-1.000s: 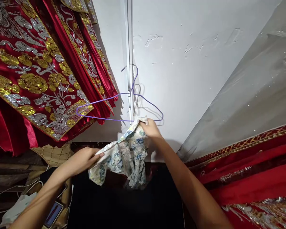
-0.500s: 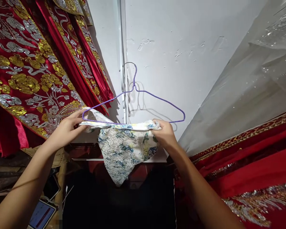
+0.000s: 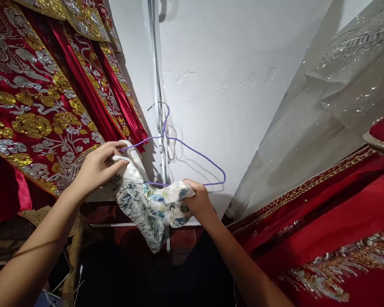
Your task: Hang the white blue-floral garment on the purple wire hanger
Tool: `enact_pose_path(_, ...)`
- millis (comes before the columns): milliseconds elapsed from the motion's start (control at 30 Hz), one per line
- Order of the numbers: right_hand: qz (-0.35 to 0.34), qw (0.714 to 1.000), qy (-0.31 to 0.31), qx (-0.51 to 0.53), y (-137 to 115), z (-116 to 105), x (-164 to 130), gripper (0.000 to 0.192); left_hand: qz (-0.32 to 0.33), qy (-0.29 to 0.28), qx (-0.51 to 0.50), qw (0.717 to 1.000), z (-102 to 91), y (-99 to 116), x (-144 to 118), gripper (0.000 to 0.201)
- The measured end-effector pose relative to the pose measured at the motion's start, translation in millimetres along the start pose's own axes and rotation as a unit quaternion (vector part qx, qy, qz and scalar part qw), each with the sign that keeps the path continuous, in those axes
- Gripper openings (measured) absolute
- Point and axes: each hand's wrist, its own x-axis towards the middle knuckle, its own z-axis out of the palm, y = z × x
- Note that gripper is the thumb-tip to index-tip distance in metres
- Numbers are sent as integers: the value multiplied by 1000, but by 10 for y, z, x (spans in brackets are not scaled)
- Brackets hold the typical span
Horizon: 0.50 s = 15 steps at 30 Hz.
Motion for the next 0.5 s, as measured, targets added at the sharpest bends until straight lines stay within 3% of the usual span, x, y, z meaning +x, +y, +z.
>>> enact_pose_path(67, -8, 1000, -17, 8, -90, 2, -65, 4, -5, -7, -27, 1000, 90, -10, 132, 29)
enact_pose_path(133, -9, 1000, -4, -2, -178, -75, -113, 22, 0, -17, -37, 999, 156, -64, 200, 38)
enact_pose_path(200, 9, 998, 67, -17, -238, -237, -138, 54, 13, -23, -34, 999, 185, -129, 220, 35)
enact_pose_path(267, 37, 983, 180, -10, -262, -473, -119, 88, 14, -18, -31, 999, 181, -164, 219, 34)
enact_pose_path(300, 56, 973, 222, -6, -267, -612, -88, 96, 11, -15, -29, 999, 171, -166, 219, 34)
enact_pose_path(367, 109, 969, 219, -7, -282, -898, 14, 84, 10, -13, -19, 1000, 153, -152, 224, 33)
enact_pose_path(433, 165, 982, 95, -12, -325, -1127, 146, 48, 8, -4, -6, 1000, 153, -147, 233, 32)
enact_pose_path(467, 158, 985, 59, -22, -355, -1193, 211, 38, 2, 8, -2, 1000, 163, -158, 237, 30)
enact_pose_path(500, 121, 989, 68, -44, -389, -1214, 271, 37, -13, 21, -2, 1000, 179, -177, 237, 28)
